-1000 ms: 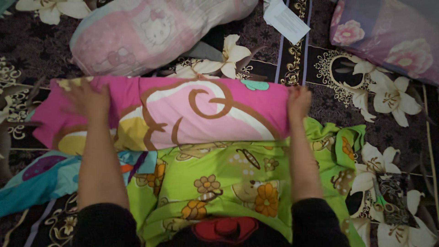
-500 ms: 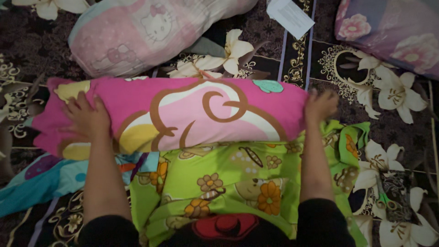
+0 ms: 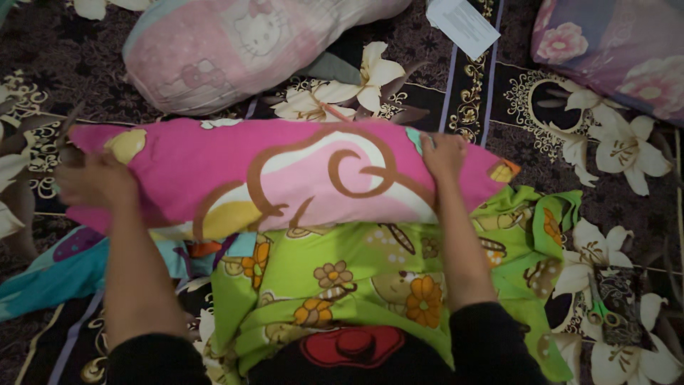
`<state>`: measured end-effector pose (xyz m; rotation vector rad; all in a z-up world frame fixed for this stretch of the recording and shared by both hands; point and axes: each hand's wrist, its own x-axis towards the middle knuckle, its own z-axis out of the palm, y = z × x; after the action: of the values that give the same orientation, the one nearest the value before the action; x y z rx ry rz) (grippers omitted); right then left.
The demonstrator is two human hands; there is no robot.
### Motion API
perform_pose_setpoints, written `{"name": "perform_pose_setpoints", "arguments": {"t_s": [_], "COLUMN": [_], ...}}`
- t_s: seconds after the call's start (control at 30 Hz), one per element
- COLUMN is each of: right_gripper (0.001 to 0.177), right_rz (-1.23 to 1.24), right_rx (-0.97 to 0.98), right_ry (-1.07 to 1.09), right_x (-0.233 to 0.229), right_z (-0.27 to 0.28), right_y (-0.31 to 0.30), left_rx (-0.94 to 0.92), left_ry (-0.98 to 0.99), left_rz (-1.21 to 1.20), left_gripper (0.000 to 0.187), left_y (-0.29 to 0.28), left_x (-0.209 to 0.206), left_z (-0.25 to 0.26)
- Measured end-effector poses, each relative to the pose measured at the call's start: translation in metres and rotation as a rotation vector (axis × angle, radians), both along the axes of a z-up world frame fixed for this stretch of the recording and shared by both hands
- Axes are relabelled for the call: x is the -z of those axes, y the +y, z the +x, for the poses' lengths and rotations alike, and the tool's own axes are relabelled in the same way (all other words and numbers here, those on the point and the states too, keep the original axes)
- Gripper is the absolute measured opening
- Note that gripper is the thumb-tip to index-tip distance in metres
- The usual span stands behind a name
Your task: The person sits on the floor and rolls a cylindrical pillow inside a pink and yellow patterned blanket, then sets it aside. They then roll another pillow inside a blue and purple patterned blanket, adjusting the fabric as they go.
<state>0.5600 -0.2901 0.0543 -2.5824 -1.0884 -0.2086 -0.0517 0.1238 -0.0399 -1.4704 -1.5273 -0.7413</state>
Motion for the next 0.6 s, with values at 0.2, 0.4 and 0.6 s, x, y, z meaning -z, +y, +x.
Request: {"name": "perform_pose_setpoints", "arguments": {"t_s": [0.2,0.4,0.6], "right_gripper": [0.036,0.029,0.03], "right_rz": [0.148,0.214,0.201], "right_rx": [0.008,-0.097,-0.085], "right_ry": [0.024,-0.077,-0.088], "right_x": [0.0,0.0,0.007], "right_z": [-0.017,-0.027,-0.019], "right_y": [-0.031,-0.036,-0.03], "left_rx": [0.267,0.217,0.434], "left_ry": [-0.791,-0.528,-1.013], "left_rz": [-0.626,-0.393,-0.802], "left_gripper": [0.021,0.037,0.063], "left_y": [-0.004,-0.01,0.033], "left_x": [0.002,-0.004,-0.011], "left_z": [-0.051,-0.054,-0.062]}}
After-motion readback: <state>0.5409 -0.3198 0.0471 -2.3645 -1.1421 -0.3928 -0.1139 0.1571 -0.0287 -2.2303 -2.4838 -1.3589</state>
